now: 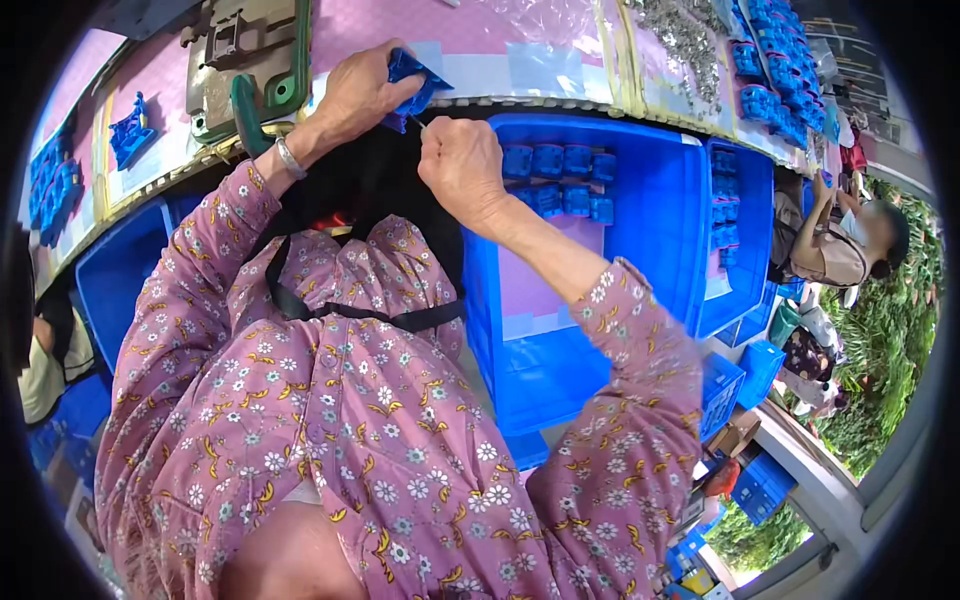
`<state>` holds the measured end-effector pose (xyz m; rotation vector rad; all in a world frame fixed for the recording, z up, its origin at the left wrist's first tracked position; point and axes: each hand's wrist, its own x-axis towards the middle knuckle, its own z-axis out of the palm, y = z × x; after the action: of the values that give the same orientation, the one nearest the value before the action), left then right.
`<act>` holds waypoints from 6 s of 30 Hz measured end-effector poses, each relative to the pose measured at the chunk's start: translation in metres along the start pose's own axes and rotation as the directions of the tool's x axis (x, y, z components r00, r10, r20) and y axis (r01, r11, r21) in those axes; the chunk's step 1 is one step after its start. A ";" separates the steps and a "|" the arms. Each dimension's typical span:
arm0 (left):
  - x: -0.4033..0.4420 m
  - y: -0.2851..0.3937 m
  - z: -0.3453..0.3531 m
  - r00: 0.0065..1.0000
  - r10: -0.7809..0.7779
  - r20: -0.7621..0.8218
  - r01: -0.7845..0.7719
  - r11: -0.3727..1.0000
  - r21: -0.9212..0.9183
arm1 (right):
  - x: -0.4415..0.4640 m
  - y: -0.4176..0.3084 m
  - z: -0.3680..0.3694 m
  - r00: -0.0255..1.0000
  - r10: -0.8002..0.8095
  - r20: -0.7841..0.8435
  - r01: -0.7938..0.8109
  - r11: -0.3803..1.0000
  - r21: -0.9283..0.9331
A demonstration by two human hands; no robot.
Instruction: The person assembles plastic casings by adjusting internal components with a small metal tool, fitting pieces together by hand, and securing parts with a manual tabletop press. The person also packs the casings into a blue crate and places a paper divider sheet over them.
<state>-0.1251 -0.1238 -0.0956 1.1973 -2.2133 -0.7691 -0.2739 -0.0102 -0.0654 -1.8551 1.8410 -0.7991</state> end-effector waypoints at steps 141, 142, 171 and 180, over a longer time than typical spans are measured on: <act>-0.018 0.014 -0.036 0.975 -0.214 -0.052 0.204 0.967 -0.156 | 0.001 -0.039 -0.020 0.967 0.208 0.149 -0.252 0.881 0.401; -0.022 0.022 -0.046 0.987 -0.159 -0.033 0.146 0.957 -0.251 | -0.005 -0.055 -0.019 0.931 0.339 0.131 -0.364 0.877 0.315; -0.112 0.063 -0.036 0.947 -0.006 -0.322 -0.095 0.950 -0.297 | -0.111 -0.085 -0.047 0.621 0.410 0.668 -0.711 -0.064 0.700; -0.115 0.072 -0.029 0.953 -0.024 -0.301 -0.082 0.939 -0.334 | -0.110 -0.087 -0.063 0.553 0.362 0.750 -0.738 -0.204 0.643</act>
<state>-0.0914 0.0004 -0.0441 1.0268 -1.7573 -0.8559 -0.2450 0.1101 0.0260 -0.0552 1.0649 -0.8746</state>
